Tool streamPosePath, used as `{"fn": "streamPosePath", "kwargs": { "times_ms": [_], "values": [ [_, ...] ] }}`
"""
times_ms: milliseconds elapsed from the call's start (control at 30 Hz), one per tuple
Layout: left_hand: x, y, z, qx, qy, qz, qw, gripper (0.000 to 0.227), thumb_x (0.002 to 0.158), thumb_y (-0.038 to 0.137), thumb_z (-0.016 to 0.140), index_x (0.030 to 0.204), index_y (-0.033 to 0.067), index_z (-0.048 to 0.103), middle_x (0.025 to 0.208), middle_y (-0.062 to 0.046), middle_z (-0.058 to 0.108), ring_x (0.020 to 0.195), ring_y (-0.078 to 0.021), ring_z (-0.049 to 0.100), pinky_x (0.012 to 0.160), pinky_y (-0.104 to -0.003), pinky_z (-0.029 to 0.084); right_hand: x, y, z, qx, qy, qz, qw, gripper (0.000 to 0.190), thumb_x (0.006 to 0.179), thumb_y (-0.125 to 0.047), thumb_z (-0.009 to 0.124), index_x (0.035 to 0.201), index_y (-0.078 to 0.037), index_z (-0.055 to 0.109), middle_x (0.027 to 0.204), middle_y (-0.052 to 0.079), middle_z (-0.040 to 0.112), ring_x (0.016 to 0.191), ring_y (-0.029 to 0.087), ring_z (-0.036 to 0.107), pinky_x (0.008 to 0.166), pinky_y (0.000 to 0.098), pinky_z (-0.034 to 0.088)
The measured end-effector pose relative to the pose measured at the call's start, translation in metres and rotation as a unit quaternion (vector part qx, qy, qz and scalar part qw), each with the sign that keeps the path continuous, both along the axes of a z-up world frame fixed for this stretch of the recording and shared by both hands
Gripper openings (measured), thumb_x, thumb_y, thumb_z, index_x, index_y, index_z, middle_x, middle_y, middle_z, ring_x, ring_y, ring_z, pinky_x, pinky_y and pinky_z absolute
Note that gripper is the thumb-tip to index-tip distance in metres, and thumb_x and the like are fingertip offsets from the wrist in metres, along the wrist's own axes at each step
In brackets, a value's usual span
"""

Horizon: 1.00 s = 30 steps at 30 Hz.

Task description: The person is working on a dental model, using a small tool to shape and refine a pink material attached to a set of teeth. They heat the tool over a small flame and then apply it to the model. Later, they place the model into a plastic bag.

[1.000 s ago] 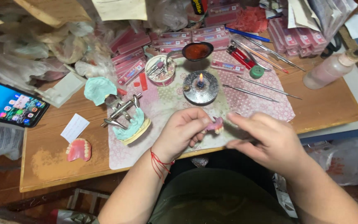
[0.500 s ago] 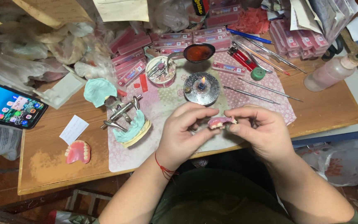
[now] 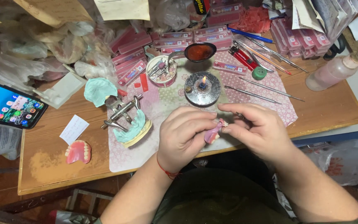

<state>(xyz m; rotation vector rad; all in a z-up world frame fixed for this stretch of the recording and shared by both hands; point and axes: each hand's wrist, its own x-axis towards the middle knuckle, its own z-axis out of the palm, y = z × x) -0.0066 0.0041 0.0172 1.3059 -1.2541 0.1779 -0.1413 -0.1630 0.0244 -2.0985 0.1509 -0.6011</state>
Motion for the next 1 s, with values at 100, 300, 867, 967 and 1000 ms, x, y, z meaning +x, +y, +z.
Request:
{"fn": "streamPosePath", "kwargs": {
  "times_ms": [100,300,867,967,1000],
  "values": [
    [-0.002,0.001,0.001,-0.005,-0.017,-0.003,1.000,0.009,0.091,0.015,0.078,0.100,0.0112,0.078,0.103,-0.005,0.079,0.090,-0.0300,0.077,0.082,-0.042,0.064,-0.002,-0.009,0.014,-0.146,0.038,0.030,0.988,0.040,0.086,-0.032,0.078,0.119,-0.009,0.073,0.077,0.010,0.067,0.073,0.032,0.070,0.070,0.0426,0.056],
    [0.002,0.003,0.005,0.018,-0.109,-0.023,0.994,0.009,0.101,0.013,0.067,0.106,0.0051,0.070,0.105,-0.006,0.077,0.090,-0.0226,0.077,0.091,-0.037,0.061,-0.004,-0.028,0.024,-0.358,0.125,0.095,0.921,0.038,0.096,-0.047,0.066,0.086,-0.011,0.057,0.077,0.005,0.062,0.075,0.031,0.062,0.064,0.0439,0.047],
    [0.003,0.003,0.005,0.034,-0.144,-0.022,0.989,0.014,0.106,0.012,0.058,0.107,0.0042,0.070,0.106,-0.007,0.076,0.087,-0.0247,0.072,0.086,-0.037,0.058,0.005,-0.031,0.033,-0.525,0.134,0.071,0.837,0.049,0.098,-0.062,0.058,0.075,-0.019,0.053,0.067,0.000,0.059,0.067,0.028,0.065,0.054,0.0455,0.050],
    [0.002,0.003,0.009,0.033,-0.146,-0.011,0.989,0.014,0.105,0.014,0.060,0.104,0.0045,0.071,0.104,-0.006,0.076,0.085,-0.0248,0.070,0.084,-0.035,0.058,0.005,-0.031,0.032,-0.532,0.142,0.065,0.832,0.049,0.098,-0.062,0.057,0.074,-0.020,0.053,0.066,-0.002,0.059,0.066,0.028,0.065,0.053,0.0454,0.050],
    [0.001,0.002,0.011,0.026,-0.146,-0.002,0.989,0.014,0.103,0.015,0.062,0.101,0.0043,0.072,0.101,-0.005,0.077,0.083,-0.0246,0.070,0.083,-0.034,0.058,0.005,-0.031,0.031,-0.531,0.144,0.061,0.833,0.050,0.098,-0.063,0.057,0.074,-0.020,0.053,0.064,-0.002,0.057,0.064,0.028,0.064,0.051,0.0459,0.050]
  ]
}}
